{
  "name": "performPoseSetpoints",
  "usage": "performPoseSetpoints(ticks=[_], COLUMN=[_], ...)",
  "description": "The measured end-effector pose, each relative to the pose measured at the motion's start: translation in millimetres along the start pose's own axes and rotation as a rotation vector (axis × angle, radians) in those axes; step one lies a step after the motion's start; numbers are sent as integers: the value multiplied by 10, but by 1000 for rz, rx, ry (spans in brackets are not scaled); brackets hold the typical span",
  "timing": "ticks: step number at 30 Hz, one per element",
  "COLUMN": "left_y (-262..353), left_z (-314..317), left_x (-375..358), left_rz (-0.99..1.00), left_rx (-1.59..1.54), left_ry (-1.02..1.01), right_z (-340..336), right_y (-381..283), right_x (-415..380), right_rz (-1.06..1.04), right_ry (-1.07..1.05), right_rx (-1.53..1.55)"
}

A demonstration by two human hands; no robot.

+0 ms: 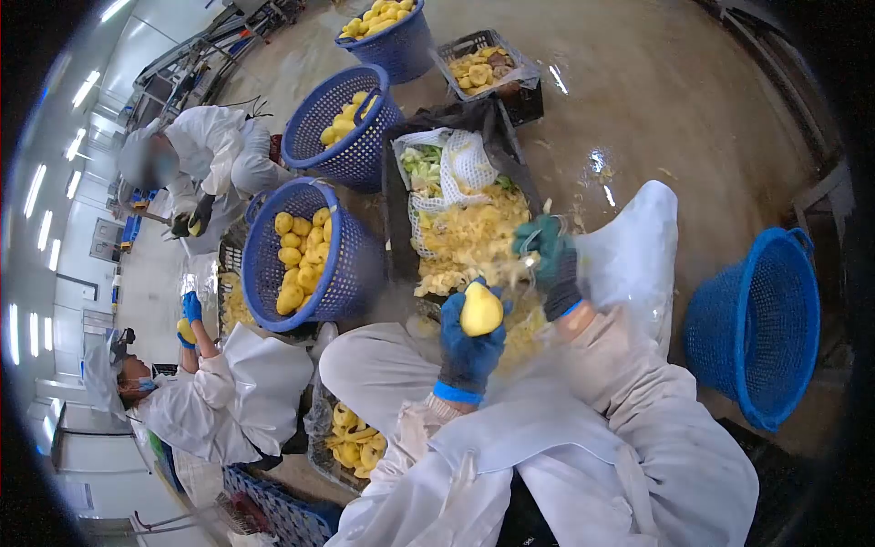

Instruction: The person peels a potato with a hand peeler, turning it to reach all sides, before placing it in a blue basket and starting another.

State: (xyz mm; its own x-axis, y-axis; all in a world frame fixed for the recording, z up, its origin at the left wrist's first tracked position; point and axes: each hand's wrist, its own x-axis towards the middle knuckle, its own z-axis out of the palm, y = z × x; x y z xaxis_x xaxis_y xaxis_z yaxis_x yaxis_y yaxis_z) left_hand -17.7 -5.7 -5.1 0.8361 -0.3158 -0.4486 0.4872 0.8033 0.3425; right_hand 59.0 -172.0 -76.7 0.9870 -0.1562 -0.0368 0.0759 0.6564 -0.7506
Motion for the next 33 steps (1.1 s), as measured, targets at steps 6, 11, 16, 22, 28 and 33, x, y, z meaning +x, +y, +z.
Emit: performPoseSetpoints(ticks=[6,11,16,22,28,33], left_y=[8,-21,21,7,-62,-11], left_z=[-158,-46,-168,-96,-158,-109], left_x=[77,-33,20,-48,-28,-20], left_rz=[-104,640,901,589,23,-127], left_rx=[-115,1039,1242,1059,-3,-208], left_ry=[-53,-249,-255,-346,-350,-352], right_z=[543,475,-12,455,598,433], right_y=[-288,-396,39,-291,-355,-389], right_x=[-291,-185,150,-183,-350,-161], right_rz=[96,132,40,142,82,44], right_ry=[-42,26,5,-39,-95,-4], right_rx=[-110,-120,142,49,12,157])
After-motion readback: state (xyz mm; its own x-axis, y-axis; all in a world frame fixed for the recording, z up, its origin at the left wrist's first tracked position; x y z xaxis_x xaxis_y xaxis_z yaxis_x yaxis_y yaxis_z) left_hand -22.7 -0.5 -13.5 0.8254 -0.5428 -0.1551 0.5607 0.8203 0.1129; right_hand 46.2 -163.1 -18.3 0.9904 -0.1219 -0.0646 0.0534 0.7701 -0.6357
